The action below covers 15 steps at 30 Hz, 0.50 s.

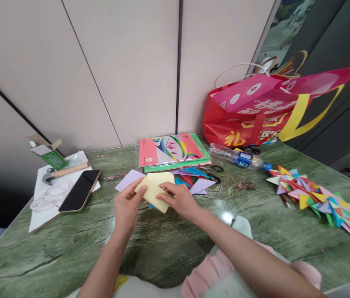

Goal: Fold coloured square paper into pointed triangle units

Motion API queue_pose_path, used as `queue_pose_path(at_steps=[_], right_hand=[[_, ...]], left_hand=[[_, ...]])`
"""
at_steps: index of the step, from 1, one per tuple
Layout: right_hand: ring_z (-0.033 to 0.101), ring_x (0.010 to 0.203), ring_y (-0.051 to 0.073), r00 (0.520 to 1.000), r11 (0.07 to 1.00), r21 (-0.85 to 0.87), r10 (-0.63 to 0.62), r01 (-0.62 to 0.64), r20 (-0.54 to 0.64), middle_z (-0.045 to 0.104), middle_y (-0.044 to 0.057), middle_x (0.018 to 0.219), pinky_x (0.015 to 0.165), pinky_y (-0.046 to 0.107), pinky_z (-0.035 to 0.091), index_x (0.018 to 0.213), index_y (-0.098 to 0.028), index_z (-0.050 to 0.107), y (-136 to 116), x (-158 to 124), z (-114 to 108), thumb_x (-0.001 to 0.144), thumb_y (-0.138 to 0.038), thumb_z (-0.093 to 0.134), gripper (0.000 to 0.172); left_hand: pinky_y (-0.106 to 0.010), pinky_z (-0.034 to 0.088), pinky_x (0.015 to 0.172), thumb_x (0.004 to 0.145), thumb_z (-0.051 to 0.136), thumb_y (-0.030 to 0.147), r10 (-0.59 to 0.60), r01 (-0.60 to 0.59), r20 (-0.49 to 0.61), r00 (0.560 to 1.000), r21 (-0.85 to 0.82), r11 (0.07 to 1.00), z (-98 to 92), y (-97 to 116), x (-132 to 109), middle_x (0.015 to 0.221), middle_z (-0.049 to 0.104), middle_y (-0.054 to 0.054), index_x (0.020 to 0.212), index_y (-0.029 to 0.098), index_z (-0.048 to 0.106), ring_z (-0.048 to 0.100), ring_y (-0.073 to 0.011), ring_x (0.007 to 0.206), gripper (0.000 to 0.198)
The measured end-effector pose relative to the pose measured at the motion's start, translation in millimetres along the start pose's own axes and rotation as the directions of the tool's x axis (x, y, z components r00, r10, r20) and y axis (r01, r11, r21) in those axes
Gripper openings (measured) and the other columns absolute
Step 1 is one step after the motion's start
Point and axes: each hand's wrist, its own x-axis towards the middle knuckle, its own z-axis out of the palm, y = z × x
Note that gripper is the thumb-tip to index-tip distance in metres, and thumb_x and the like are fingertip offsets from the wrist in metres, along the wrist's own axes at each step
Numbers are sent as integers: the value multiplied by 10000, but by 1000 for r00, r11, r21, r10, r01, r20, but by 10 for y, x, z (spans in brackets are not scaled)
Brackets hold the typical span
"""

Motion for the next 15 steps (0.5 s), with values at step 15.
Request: queue_pose_path(at_steps=[15], right_hand=[[556,644,127,997,997,2,-75,75,21,683,32,793,595,215,398,917,-170,658,9,5,9,814,-264,555,173]], left_hand=[[-194,480,502,578,755,273,57,-52,-71,996,62,997,4,10,-6,712,695,-9,935,178,712,546,-97,554,372]])
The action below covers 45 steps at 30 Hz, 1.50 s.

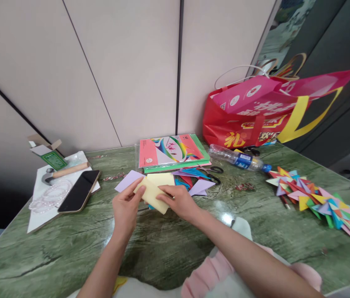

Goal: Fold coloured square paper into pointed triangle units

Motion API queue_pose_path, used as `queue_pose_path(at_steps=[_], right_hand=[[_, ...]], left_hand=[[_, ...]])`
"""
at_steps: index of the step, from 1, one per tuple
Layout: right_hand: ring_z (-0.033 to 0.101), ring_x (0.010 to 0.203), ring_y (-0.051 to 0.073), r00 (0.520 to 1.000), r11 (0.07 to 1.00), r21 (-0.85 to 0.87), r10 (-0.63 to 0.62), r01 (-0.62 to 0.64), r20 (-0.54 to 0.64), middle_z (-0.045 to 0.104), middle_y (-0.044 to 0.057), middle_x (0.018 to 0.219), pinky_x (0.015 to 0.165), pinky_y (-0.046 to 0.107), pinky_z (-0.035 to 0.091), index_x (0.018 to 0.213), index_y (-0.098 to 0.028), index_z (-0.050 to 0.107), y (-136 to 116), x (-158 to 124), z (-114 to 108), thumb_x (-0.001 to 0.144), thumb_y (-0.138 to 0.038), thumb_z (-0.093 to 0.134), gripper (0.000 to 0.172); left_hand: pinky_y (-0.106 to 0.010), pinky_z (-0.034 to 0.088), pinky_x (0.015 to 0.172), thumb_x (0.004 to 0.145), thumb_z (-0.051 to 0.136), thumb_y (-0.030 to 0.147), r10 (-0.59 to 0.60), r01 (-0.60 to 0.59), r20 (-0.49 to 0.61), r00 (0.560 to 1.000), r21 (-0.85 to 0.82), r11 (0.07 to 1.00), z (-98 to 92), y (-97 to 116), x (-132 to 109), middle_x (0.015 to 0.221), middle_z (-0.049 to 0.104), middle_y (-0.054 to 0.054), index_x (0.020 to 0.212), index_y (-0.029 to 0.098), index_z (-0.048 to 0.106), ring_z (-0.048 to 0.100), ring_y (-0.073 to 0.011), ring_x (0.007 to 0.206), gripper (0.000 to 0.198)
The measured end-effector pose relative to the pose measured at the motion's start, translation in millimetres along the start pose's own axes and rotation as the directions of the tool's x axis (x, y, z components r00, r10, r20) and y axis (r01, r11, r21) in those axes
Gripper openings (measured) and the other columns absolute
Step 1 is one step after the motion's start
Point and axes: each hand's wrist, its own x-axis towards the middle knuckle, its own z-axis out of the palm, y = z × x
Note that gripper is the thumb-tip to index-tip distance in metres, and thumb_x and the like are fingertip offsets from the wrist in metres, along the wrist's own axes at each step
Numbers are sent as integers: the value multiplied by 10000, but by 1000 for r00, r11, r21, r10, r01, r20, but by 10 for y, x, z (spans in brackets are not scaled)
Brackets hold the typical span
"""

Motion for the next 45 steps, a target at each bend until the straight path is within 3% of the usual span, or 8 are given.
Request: queue_pose_path(at_steps=[15,32,45], right_hand=[[481,557,105,1000,1000,-12,9,-9,10,586,-14,623,528,202,332,814,-169,644,1,7,-2,806,-268,558,132],[421,527,89,999,999,19,38,-38,23,522,-30,581,512,198,297,778,-154,625,14,9,1,816,-271,533,154],[365,505,79,997,997,34,72,-72,9,431,-44,537,499,199,268,661,-157,572,-13,19,-2,833,-275,502,220]], left_hand=[[-222,489,524,578,749,290,56,-56,-10,998,37,998,-14,-44,15,823,716,-40,893,177,725,581,-132,609,335],[-196,473,526,590,744,268,57,-57,-3,998,32,998,-23,-61,23,785,709,-24,902,172,722,535,-97,575,327],[-196,439,545,620,709,310,101,-110,52,994,223,968,-25,-36,-1,751,712,-24,926,168,720,525,-105,565,338]])
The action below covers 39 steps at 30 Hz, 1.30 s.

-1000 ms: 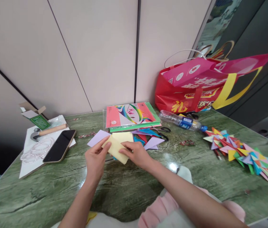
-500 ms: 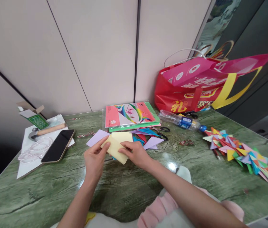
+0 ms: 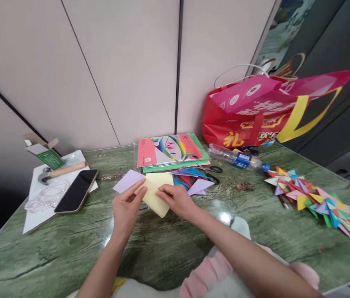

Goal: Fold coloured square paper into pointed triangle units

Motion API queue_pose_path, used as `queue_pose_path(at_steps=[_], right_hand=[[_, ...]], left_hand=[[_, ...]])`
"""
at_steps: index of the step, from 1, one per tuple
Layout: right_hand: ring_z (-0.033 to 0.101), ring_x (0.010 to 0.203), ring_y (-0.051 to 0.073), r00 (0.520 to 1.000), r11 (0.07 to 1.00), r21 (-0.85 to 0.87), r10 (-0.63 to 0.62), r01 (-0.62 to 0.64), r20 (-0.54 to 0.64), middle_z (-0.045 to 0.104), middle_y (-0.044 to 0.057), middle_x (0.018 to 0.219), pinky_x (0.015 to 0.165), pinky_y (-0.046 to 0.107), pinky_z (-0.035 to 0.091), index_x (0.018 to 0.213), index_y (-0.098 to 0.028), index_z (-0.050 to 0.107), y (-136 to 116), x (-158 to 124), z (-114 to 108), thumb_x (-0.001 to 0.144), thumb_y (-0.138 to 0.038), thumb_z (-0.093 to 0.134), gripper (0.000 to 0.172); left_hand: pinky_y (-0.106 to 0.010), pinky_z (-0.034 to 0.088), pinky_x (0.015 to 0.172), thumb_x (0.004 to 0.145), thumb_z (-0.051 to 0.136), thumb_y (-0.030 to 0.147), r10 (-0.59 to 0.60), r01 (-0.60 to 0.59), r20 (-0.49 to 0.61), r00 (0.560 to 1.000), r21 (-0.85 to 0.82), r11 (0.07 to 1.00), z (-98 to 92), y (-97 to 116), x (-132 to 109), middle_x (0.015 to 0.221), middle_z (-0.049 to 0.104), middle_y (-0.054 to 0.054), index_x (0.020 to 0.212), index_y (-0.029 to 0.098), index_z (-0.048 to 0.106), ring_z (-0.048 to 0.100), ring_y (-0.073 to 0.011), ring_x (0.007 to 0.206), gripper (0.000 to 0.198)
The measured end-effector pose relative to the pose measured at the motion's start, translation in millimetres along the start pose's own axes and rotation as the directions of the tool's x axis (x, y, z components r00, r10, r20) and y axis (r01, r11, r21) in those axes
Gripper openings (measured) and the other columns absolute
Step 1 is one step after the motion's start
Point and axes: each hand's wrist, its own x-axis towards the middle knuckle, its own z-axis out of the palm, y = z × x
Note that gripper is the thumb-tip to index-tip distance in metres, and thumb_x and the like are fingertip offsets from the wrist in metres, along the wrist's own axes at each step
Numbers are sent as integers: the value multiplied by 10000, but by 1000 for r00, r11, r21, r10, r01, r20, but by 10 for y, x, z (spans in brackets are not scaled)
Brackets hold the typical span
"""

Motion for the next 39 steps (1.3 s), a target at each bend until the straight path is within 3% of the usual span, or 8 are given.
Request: queue_pose_path(at_steps=[30,34,39], right_hand=[[375,502,75,1000,1000,-7,-1,1,18,441,-42,534,499,199,269,649,-150,574,1,-1,0,835,-267,497,233],[373,501,78,1000,1000,7,19,-19,18,453,-40,527,494,200,274,644,-149,587,-15,0,-10,829,-276,502,239],[420,537,92,997,995,81,64,-61,-34,525,-18,572,517,205,319,662,-147,598,-25,11,-22,826,-290,490,243]], left_hand=[[-190,312,439,621,704,313,27,-28,9,1000,77,997,-14,23,-21,518,570,36,899,166,730,318,-64,452,315],[-190,371,468,625,711,302,-1,0,25,1000,30,1000,-9,36,-23,612,636,14,950,155,708,411,-74,478,357],[-257,487,633,623,721,307,-115,139,139,984,-181,974,4,76,-8,816,695,-42,1183,158,544,606,-160,713,605]])
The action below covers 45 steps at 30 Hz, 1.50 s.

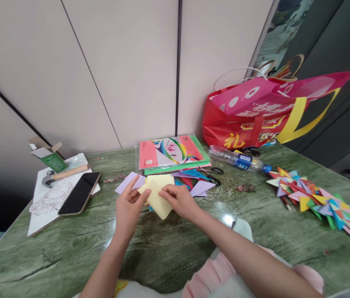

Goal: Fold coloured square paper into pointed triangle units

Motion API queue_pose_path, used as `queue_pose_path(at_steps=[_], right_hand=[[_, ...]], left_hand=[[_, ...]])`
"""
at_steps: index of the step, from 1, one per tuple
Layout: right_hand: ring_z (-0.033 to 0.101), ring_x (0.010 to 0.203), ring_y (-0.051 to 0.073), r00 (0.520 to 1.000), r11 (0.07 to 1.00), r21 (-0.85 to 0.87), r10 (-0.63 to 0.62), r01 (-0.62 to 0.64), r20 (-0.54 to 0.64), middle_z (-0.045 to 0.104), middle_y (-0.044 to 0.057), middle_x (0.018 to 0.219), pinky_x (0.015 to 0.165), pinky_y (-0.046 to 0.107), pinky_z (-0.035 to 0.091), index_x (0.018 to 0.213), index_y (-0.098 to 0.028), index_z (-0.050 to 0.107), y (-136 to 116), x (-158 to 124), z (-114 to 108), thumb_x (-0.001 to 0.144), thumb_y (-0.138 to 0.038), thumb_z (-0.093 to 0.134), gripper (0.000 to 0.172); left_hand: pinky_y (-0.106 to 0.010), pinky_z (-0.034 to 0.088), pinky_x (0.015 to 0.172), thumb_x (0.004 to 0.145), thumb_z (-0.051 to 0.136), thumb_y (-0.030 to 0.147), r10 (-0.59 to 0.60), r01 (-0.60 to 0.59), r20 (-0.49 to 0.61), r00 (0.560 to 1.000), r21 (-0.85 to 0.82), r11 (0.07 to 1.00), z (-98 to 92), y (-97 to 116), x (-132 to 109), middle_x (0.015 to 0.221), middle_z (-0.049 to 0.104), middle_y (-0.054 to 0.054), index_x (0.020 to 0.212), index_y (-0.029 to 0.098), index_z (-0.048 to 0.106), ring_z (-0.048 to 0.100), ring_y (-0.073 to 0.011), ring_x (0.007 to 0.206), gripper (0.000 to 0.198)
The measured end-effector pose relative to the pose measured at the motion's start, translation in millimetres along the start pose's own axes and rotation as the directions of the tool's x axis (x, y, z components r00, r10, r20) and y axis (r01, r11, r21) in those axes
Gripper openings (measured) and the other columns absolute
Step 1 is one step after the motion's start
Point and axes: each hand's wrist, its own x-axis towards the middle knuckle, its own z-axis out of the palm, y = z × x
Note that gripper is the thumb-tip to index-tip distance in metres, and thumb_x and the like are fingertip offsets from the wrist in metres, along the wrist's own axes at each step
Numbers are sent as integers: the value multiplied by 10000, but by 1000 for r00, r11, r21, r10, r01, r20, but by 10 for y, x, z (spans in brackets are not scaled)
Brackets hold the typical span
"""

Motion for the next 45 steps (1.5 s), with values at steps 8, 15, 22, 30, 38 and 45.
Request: queue_pose_path(at_steps=[8,15,22,30,38,45], right_hand=[[427,536,96,994,994,88,67,-59,-92,529,-12,581,504,207,325,668,-147,581,10,16,-5,816,-320,486,247],[456,549,100,996,998,43,45,-42,-82,560,-5,604,521,208,341,687,-148,590,0,1,-13,823,-308,483,235],[447,534,95,997,999,30,16,-14,-79,571,-6,600,507,207,336,683,-152,590,-3,-5,5,830,-311,478,243],[468,536,100,997,1000,12,7,-6,-79,592,1,611,509,210,344,690,-156,606,-18,-12,-6,827,-315,483,244],[455,524,98,998,1000,-4,6,-6,-57,576,-3,591,505,210,336,694,-152,606,9,-8,-10,825,-321,488,245],[450,517,96,999,1000,-4,15,-16,-46,574,-4,579,498,210,332,683,-150,602,2,-7,-5,821,-322,492,246]], left_hand=[[-274,495,653,563,759,297,-167,162,159,973,44,986,21,18,-25,776,698,-62,801,122,657,622,-180,718,313],[-281,477,648,559,754,312,-188,173,158,969,103,980,3,-12,-8,670,686,-52,693,108,672,606,-171,645,257],[-234,452,546,501,776,293,-162,156,76,984,83,984,-2,-18,-1,529,635,-10,511,119,617,557,-124,519,236],[-244,469,556,503,778,291,-131,123,76,989,92,988,-15,-14,-3,572,663,-25,548,118,646,582,-141,547,222],[-269,492,605,547,753,307,-109,107,42,993,53,993,-6,12,2,672,705,-40,673,133,707,611,-174,619,219],[-256,472,576,526,752,293,-121,120,-1,993,70,990,-17,-2,15,584,675,-19,582,134,688,574,-145,541,181]])
